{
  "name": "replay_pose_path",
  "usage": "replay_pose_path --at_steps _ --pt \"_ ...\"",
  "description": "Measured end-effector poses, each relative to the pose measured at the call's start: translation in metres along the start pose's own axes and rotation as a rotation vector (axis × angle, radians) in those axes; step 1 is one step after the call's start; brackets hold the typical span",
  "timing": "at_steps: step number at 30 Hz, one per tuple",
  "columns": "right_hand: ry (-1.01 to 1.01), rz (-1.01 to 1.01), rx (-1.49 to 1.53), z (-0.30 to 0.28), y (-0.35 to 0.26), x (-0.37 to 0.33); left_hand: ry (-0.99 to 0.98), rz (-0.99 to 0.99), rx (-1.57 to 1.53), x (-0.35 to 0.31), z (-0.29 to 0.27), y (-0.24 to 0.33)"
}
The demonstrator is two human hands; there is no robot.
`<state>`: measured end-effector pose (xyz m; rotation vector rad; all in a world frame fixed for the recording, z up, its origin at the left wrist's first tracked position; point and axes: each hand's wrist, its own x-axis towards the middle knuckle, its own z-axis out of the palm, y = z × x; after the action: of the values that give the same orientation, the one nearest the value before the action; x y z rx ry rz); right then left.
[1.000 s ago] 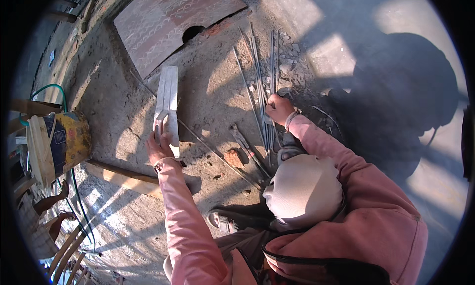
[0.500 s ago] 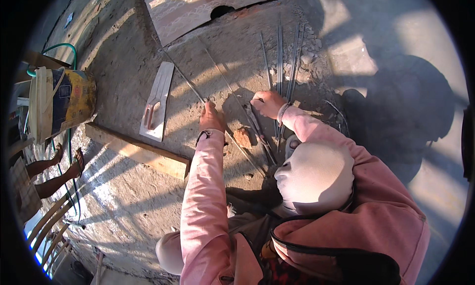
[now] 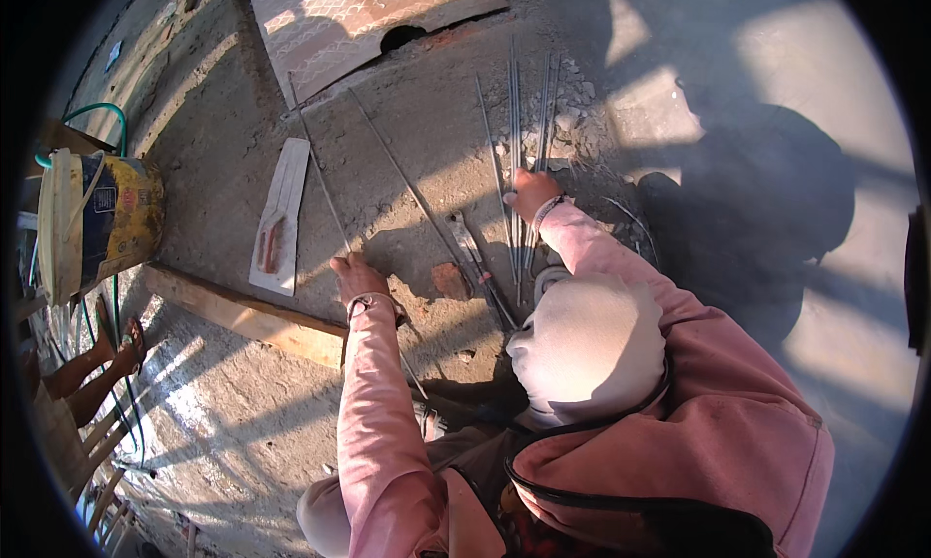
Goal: The person assembles a metal grid by placing rebar rods across each other and securing the intersections with wire using pliers.
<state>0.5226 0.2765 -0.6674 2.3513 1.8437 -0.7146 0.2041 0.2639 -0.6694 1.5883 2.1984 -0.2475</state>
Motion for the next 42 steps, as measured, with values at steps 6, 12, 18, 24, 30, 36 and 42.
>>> replay_pose_path --at_steps 6,12,18,24,30,36,42 --pt "-0.024 0.121 0.129 -0.034 0.046 -0.001 0.006 0.253 -0.184 -0.008 0.003 0.037" --pt "0.122 -0.070 0.165 -0.034 0.050 -0.012 -0.272 0.263 -0.299 -0.018 0.026 0.090" --pt "0.095 0.069 0.109 0.002 0.013 0.019 -0.175 0.303 -0.302 -0.022 0.040 0.086" --pt "0.025 0.040 0.046 -0.001 0.017 0.035 -0.086 0.100 -0.455 -0.020 0.048 0.101" --pt "-0.330 0.342 0.959 -0.026 0.029 0.012 0.005 0.205 -0.534 -0.013 0.047 0.084" --pt "-0.325 0.061 0.967 -0.029 0.020 -0.013 -0.051 0.139 -0.503 -0.007 0.043 0.074" --pt "-0.348 -0.076 0.745 -0.017 -0.062 -0.036 -0.236 -0.157 -0.582 -0.055 0.012 0.060"
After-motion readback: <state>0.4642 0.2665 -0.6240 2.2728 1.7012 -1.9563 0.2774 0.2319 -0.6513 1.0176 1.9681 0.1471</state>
